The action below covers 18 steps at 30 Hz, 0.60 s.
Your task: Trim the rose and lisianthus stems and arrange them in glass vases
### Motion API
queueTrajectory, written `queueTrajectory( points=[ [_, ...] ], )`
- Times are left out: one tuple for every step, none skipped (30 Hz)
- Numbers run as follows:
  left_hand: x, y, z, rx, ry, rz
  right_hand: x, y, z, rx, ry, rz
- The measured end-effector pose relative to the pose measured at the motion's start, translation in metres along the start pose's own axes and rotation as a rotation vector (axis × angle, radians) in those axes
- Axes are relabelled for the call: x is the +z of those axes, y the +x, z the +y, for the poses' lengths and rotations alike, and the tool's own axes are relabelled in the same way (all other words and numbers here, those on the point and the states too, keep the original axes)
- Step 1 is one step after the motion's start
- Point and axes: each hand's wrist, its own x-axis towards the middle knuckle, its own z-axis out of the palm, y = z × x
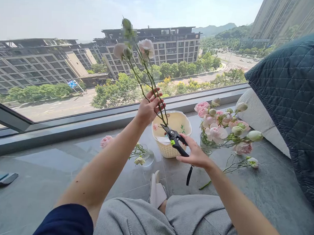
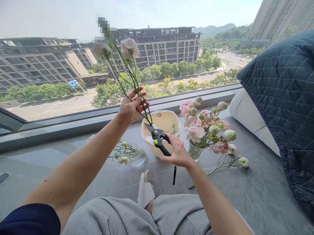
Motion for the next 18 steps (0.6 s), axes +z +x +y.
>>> queueTrajectory(
  points=[
    [0.000, 0.001, -0.002, 0.000, 0.000, 0.005, 0.000, 0.000, 0.001, -0.003, 0.005, 0.005],
    [-0.001, 0.001, -0.003, -0.001, -0.002, 0.012, 0.000, 0.001, 0.002, -0.003, 0.010, 0.008],
    [-0.001, 0.002, -0.004, -0.004, -0.005, 0.020, 0.000, 0.001, 0.003, -0.002, 0.012, 0.011],
    [-0.001, 0.003, -0.006, -0.007, -0.008, 0.028, 0.000, 0.002, 0.004, -0.001, 0.011, 0.011],
    [-0.002, 0.005, -0.007, -0.011, -0.011, 0.035, 0.000, 0.002, 0.004, 0.001, 0.006, 0.010],
    [-0.002, 0.006, -0.009, -0.015, -0.012, 0.040, 0.000, 0.003, 0.005, 0.003, -0.004, 0.008],
    [-0.002, 0.007, -0.011, -0.021, -0.013, 0.043, -0.001, 0.003, 0.005, 0.006, -0.015, 0.006],
    [-0.003, 0.009, -0.013, -0.027, -0.016, 0.045, -0.001, 0.004, 0.006, 0.010, -0.027, 0.007],
    [-0.003, 0.010, -0.016, -0.035, -0.020, 0.046, -0.002, 0.004, 0.007, 0.014, -0.038, 0.010],
    [-0.003, 0.012, -0.019, -0.044, -0.025, 0.049, -0.002, 0.004, 0.008, 0.020, -0.050, 0.013],
    [-0.004, 0.014, -0.022, -0.056, -0.030, 0.054, -0.003, 0.005, 0.009, 0.027, -0.063, 0.018],
    [-0.004, 0.015, -0.025, -0.069, -0.037, 0.061, -0.003, 0.005, 0.009, 0.035, -0.077, 0.021],
    [-0.004, 0.017, -0.029, -0.084, -0.044, 0.067, -0.004, 0.005, 0.010, 0.043, -0.094, 0.021],
    [-0.004, 0.019, -0.032, -0.100, -0.050, 0.075, -0.005, 0.005, 0.010, 0.051, -0.112, 0.019],
    [-0.005, 0.021, -0.036, -0.116, -0.056, 0.083, -0.005, 0.005, 0.010, 0.061, -0.129, 0.018],
    [-0.005, 0.023, -0.039, -0.134, -0.063, 0.089, -0.005, 0.005, 0.010, 0.075, -0.146, 0.018],
    [-0.006, 0.025, -0.042, -0.151, -0.070, 0.093, -0.006, 0.005, 0.009, 0.090, -0.160, 0.021],
    [-0.006, 0.027, -0.044, -0.165, -0.078, 0.093, -0.006, 0.005, 0.008, 0.102, -0.175, 0.021]
  ],
)
